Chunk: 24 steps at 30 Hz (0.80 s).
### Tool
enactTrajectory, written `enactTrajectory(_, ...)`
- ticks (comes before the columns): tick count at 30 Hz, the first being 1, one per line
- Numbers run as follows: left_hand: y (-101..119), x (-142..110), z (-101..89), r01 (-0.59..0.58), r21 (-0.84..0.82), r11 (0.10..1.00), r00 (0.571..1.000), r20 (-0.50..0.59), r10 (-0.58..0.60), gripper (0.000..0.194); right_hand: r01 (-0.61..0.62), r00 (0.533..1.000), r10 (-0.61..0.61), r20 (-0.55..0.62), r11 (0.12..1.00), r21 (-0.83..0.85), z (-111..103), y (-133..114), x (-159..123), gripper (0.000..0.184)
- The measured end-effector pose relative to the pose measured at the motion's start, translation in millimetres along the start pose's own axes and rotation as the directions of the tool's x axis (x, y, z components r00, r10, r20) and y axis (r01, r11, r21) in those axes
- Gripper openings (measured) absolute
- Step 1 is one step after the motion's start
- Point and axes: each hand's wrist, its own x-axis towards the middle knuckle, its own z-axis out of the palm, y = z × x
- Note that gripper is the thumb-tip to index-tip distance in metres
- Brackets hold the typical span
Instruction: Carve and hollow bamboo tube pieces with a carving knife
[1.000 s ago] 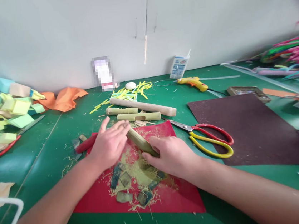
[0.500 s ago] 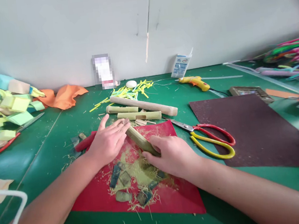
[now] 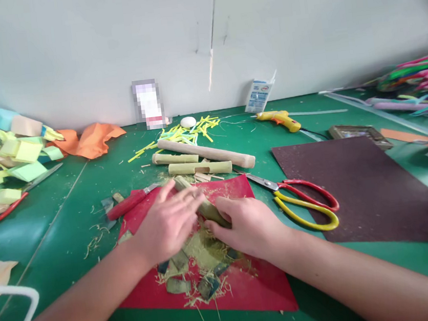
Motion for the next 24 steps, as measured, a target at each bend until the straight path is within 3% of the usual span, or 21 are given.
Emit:
enactTrajectory(3,0,-1,0.4,0.108,0.044,0.993,0.992,-0.074,-0.105,0.04,-0.013,1.0,0.013,-0.001,1.0,0.001,0,1,0,0.028)
enactTrajectory(7,7,0,1.7,-0.045,-0.052,0.998,0.999,0.022,0.046,0.044,-0.004,1.0,0.004,-0.005,1.0,0.02,1,1,0,0.025)
enactTrajectory(12,0,2,1.5,0.065,-0.033,0.997,0.998,-0.014,-0.065,0.038,-0.02,1.0,0.02,-0.003,1.0,0.006,0,0,0,0.027)
enactTrajectory(19,-3,5,-1.1,0.06,-0.072,0.996,0.987,-0.144,-0.07,0.035,-0.011,1.0,0.011,-0.019,1.0,0.006,1,1,2,0.027)
enactTrajectory(24,-9,7,4.1,0.083,-0.12,0.989,0.966,-0.235,-0.11,0.048,-0.01,1.0,0.01,-0.003,1.0,0.017,1,-1,0,0.024)
